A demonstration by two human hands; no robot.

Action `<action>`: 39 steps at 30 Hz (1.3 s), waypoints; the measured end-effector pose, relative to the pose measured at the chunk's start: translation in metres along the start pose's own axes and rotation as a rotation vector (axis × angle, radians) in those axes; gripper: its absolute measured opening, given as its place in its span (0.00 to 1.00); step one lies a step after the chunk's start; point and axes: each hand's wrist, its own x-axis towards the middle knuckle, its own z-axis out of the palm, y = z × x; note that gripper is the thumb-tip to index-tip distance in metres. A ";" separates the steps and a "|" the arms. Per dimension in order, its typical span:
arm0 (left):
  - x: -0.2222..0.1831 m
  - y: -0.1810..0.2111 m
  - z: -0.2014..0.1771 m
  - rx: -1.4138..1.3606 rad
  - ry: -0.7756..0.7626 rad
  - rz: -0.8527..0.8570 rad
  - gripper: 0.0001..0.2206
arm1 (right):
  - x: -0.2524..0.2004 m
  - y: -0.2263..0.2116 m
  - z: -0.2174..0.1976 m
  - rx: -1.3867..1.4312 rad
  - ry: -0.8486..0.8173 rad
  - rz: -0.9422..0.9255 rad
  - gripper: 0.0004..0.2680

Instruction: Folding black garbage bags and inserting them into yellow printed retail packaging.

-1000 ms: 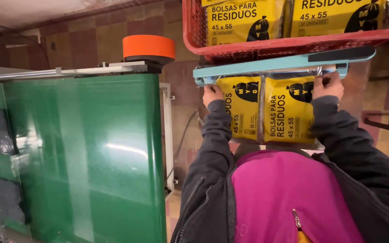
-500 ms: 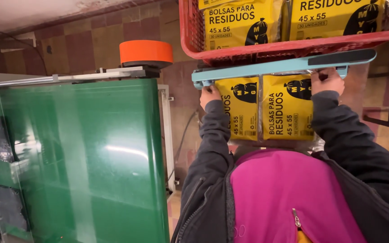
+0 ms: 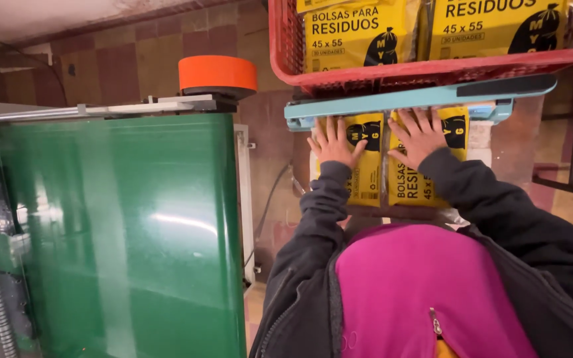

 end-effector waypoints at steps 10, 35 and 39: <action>0.008 0.000 0.003 0.006 -0.052 -0.048 0.46 | 0.011 -0.001 -0.014 -0.051 -0.082 0.019 0.32; -0.041 0.107 0.034 -0.089 -0.096 0.598 0.44 | 0.025 0.121 -0.104 -0.051 0.048 0.063 0.13; -0.033 0.113 0.026 -0.070 -0.110 0.586 0.43 | 0.021 0.137 -0.054 -0.036 -0.082 0.114 0.15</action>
